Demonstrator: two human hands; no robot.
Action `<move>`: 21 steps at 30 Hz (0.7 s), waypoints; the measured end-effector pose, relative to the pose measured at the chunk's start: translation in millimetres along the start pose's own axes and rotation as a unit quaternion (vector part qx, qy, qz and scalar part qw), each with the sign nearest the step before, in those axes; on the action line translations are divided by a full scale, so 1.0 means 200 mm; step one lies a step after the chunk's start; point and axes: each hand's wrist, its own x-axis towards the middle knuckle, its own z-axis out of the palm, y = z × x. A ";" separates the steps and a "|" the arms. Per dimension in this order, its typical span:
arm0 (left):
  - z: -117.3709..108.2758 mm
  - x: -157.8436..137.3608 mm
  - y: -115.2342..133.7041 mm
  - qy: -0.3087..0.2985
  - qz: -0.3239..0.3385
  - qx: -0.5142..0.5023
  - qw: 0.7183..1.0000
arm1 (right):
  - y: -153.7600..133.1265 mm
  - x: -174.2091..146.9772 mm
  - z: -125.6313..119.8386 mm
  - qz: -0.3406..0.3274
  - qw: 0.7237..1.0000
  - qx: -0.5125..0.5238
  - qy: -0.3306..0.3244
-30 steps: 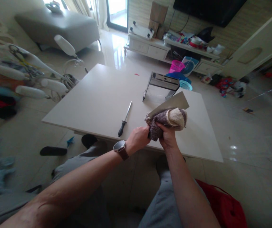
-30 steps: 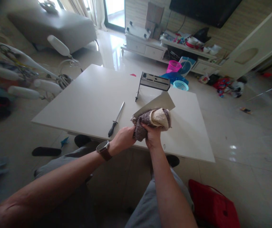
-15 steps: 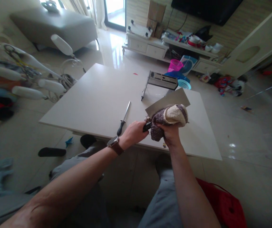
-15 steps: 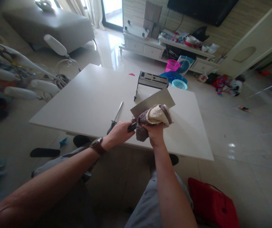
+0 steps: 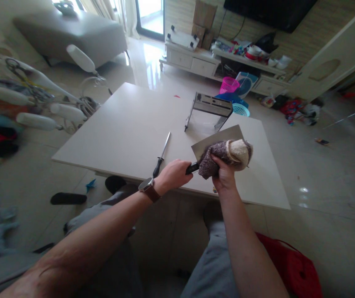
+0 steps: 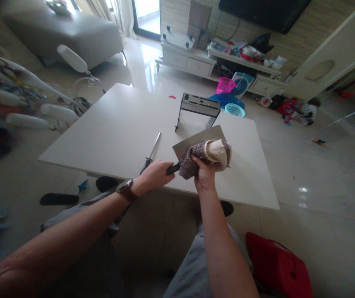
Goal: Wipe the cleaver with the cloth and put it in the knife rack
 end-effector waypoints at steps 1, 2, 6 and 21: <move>0.00 0.00 0.00 -0.001 0.002 0.000 1.000 | 0.01 0.00 0.00 0.002 1.000 0.000 0.002; -0.01 0.01 0.00 -0.001 0.004 0.000 1.000 | 0.01 0.01 -0.01 0.005 1.000 0.004 0.004; -0.06 0.02 -0.01 0.001 0.019 0.005 1.000 | -0.03 0.07 -0.06 0.012 0.998 0.041 0.039; -0.14 0.03 -0.14 -0.001 0.049 0.046 0.998 | -0.19 0.29 -0.24 -0.054 0.988 0.071 0.123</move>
